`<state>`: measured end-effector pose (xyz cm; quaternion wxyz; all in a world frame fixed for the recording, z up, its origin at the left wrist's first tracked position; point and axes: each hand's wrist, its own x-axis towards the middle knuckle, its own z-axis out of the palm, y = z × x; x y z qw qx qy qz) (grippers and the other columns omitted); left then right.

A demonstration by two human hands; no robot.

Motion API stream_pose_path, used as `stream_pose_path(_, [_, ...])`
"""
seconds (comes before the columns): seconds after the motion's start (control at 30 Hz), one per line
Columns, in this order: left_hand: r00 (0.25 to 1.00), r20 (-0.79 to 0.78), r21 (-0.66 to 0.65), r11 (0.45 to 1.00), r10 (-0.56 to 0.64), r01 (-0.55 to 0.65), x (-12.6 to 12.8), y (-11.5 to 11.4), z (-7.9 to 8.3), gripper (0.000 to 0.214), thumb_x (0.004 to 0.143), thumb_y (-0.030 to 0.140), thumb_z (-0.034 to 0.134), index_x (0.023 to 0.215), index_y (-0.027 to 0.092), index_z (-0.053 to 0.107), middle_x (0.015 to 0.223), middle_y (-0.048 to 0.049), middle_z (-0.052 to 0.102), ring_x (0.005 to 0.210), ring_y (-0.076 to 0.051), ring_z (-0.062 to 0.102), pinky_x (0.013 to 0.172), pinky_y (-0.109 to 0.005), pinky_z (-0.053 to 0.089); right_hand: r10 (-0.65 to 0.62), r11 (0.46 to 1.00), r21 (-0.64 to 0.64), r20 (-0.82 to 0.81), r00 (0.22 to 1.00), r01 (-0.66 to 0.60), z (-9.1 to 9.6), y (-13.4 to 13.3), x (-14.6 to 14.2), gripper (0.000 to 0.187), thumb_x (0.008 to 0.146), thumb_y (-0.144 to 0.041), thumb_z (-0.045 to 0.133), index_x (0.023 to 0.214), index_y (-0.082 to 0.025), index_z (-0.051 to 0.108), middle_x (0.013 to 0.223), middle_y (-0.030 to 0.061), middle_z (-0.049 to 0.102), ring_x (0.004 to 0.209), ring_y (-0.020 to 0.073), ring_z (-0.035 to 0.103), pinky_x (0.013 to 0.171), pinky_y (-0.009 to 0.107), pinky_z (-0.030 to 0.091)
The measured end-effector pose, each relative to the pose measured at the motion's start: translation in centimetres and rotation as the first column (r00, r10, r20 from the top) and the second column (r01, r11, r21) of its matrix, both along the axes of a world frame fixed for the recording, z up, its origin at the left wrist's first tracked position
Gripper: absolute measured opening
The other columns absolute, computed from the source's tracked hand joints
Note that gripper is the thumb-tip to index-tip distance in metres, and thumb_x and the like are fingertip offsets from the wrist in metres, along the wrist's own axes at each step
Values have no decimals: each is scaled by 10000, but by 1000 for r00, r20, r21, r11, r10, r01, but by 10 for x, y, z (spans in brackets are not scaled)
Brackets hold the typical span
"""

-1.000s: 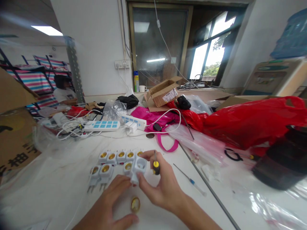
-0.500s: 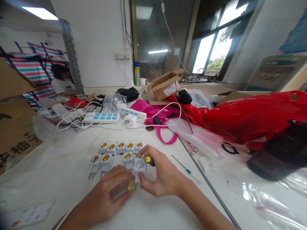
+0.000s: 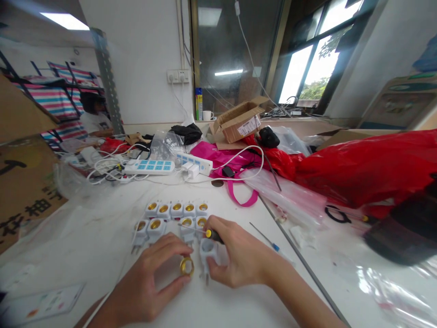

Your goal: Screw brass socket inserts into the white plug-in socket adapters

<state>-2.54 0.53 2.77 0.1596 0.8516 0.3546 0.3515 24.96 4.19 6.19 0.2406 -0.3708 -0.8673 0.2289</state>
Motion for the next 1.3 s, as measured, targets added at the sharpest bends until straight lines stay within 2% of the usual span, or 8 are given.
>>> stream_pose_path(0.27, [999,11,-1,999,-33,33,10,-6,-4,439,886,134,802,1287,254,672,1219,-66,810,1207,-260,754,1175,-425,574,22,1000,-20,23,999,-22,-8,-14,14,422,777,-171,756,1143,-249,561,1062,48,665,901,236,642,858,344,512])
stream_pose_path(0.4, [997,31,-32,997,-64,65,18,-5,-9,454,903,90,799,1305,251,662,1197,-56,808,1147,-250,755,1104,-415,595,-34,999,32,-154,988,40,-18,-9,28,163,1064,-403,563,1047,-245,523,902,15,571,780,209,532,749,345,447])
stream_pose_path(0.53, [998,10,-80,994,-69,70,23,-4,-16,522,877,59,831,1326,256,654,1217,-54,800,1159,-268,739,1074,-432,591,-148,981,-170,-312,939,98,-18,-8,30,389,1178,-531,342,976,-247,515,837,-8,524,738,186,480,684,323,411])
stream_pose_path(0.67, [999,-20,-111,993,-41,39,23,-4,-20,585,858,45,854,1360,258,644,1219,-47,798,1185,-277,727,1079,-445,581,-247,962,-208,-381,891,178,-8,-9,20,371,1132,-534,561,918,-231,568,745,-35,522,664,148,449,609,284,378])
stream_pose_path(0.8, [999,-27,-102,994,-39,36,24,-3,-21,522,862,63,871,1302,253,666,1216,-46,803,1179,-287,723,1078,-468,568,-333,942,-232,-541,772,244,-8,-6,14,360,1013,-525,775,890,-210,654,685,-45,548,569,108,420,511,247,314])
stream_pose_path(0.93, [998,-9,-111,992,-58,56,26,-1,-19,391,893,67,851,1204,241,692,1130,-36,801,1089,-274,725,1035,-468,563,-290,957,-208,-666,687,203,-13,-5,17,305,979,-450,833,854,-207,699,710,-17,625,583,121,522,512,241,408])
stream_pose_path(1.13, [998,4,-119,991,-67,67,26,-1,-19,391,874,61,875,1177,233,697,1129,-43,780,1102,-272,709,1019,-451,564,-50,991,88,-465,884,102,-10,-14,8,185,1022,-263,762,859,-213,689,694,-21,640,576,115,533,543,250,426])
stream_pose_path(1.3, [997,4,-101,992,-76,76,26,-1,-20,380,870,58,876,1156,229,693,1116,-35,779,1093,-258,710,1025,-434,565,45,986,167,-409,911,26,-14,-18,-1,128,995,-213,778,925,-226,670,724,-37,608,592,103,510,544,235,407])
